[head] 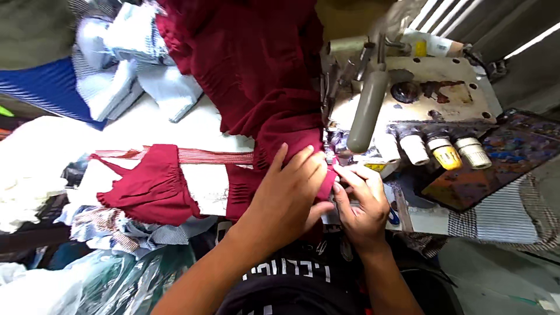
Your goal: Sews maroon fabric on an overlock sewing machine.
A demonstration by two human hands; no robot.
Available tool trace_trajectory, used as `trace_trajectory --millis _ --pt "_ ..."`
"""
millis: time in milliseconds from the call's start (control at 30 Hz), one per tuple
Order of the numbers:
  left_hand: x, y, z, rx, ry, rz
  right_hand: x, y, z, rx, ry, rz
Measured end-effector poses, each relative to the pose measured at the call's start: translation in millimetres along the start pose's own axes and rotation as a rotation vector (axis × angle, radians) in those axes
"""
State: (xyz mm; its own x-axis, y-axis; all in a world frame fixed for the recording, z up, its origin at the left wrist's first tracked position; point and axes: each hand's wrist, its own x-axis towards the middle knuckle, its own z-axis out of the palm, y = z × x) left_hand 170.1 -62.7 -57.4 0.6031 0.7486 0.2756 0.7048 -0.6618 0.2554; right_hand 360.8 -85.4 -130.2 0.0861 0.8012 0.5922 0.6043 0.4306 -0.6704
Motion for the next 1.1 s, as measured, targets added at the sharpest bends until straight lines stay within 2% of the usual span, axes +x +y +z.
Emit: trace_trajectory --millis 33,100,167,233,300,367,433,533,600,700,767,867,1100 --pt "-10 0 0 -0.105 0.050 -0.019 -6 -2 1 0.052 0.043 0.043" --pt "-31 -6 -2 -0.249 0.198 -0.163 -17 -8 4 0.218 0.068 0.166" --pt "-50 -26 2 -0.269 0.281 -0.360 -23 -20 9 0.378 -0.049 0.336" --pt "-61 -47 12 -0.324 0.216 -0.455 -21 -30 14 0.551 -0.173 0.507" --pt "-64 -56 15 -0.393 0.162 -0.396 -12 -36 15 0.704 -0.154 0.584" --pt "-66 -57 3 -0.473 0.193 -0.314 -6 -38 12 0.724 -0.105 0.599" --pt "-67 -56 -13 -0.483 0.267 -0.303 -7 -37 8 0.672 -0.106 0.585" --pt "-52 -52 -22 -0.210 0.389 -0.303 -14 -30 9 0.553 -0.119 0.539" --pt "-40 -32 -26 -0.111 0.422 -0.262 -17 -27 13 0.547 -0.109 0.551" --pt "-31 15 -13 -0.175 0.382 -0.166 -21 -31 11 0.605 -0.109 0.587" --pt "-25 31 10 -0.125 0.290 -0.174 -21 -33 6 0.598 -0.118 0.578" --pt "-19 25 35 -0.043 0.319 -0.216 -17 -32 0 0.548 -0.117 0.546" --pt "3 5 25 -0.048 0.253 -0.214 -7 -30 -5 0.453 -0.131 0.525"
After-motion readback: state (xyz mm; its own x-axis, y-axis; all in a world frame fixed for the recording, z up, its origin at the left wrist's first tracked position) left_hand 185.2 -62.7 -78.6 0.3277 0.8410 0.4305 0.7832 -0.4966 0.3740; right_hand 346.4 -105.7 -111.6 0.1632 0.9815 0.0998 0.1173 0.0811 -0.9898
